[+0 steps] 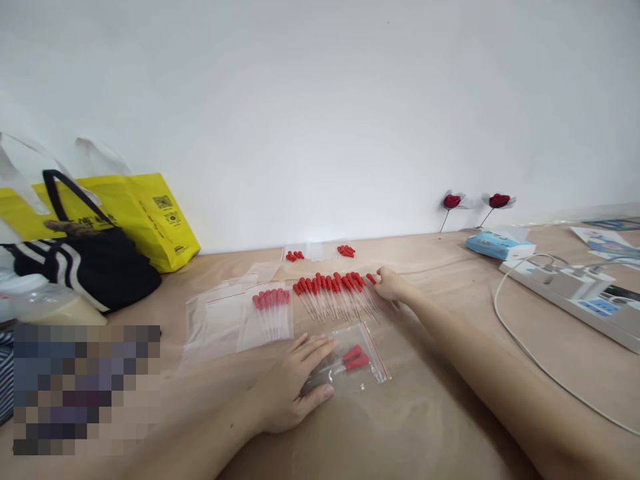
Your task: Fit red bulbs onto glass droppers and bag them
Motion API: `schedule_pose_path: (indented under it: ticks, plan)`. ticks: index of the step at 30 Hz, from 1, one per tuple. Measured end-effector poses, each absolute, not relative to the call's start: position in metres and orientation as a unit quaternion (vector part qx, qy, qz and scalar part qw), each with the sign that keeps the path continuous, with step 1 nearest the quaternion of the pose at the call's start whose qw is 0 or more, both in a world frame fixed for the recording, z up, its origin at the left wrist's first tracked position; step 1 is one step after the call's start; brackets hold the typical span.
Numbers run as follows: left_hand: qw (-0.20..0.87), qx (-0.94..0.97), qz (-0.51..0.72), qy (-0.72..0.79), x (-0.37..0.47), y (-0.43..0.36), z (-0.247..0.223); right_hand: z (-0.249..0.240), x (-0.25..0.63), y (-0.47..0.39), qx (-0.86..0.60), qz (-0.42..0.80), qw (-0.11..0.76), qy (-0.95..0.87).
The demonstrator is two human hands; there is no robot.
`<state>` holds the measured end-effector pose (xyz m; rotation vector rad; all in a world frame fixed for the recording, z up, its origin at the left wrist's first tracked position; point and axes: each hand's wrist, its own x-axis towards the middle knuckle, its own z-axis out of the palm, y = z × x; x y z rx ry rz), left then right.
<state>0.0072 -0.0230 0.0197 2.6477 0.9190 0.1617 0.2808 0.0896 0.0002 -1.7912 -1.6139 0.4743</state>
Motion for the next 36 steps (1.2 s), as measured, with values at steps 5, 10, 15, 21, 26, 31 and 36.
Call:
schedule_pose_path:
  ticks: [5,10,15,21,26,31,36]
  plan:
    - [0.165,0.931,0.059,0.319,0.006,-0.021,0.017,0.007,0.295,0.047,-0.662,0.224,0.388,-0.601]
    - [0.167,0.931,0.067,0.316,0.006,-0.021,0.017,-0.012,0.280,0.001,-0.543,0.376,0.578,-0.479]
    - [0.167,0.930,0.055,0.321,0.007,-0.022,0.020,-0.024,0.254,-0.013,-0.479,0.463,0.637,-0.388]
    - [0.164,0.926,0.053,0.335,0.010,-0.025,0.023,-0.020,0.247,-0.022,-0.457,0.538,0.538,-0.460]
    - [0.168,0.932,0.074,0.312,0.009,-0.024,0.021,-0.017,0.242,-0.027,-0.406,0.568,0.485,-0.526]
    - [0.168,0.930,0.083,0.317,0.010,-0.024,0.019,-0.016,0.238,-0.025,-0.395,0.591,0.429,-0.558]
    - [0.170,0.930,0.088,0.315,0.010,-0.025,0.020,-0.016,0.240,-0.027,-0.439,0.575,0.369,-0.584]
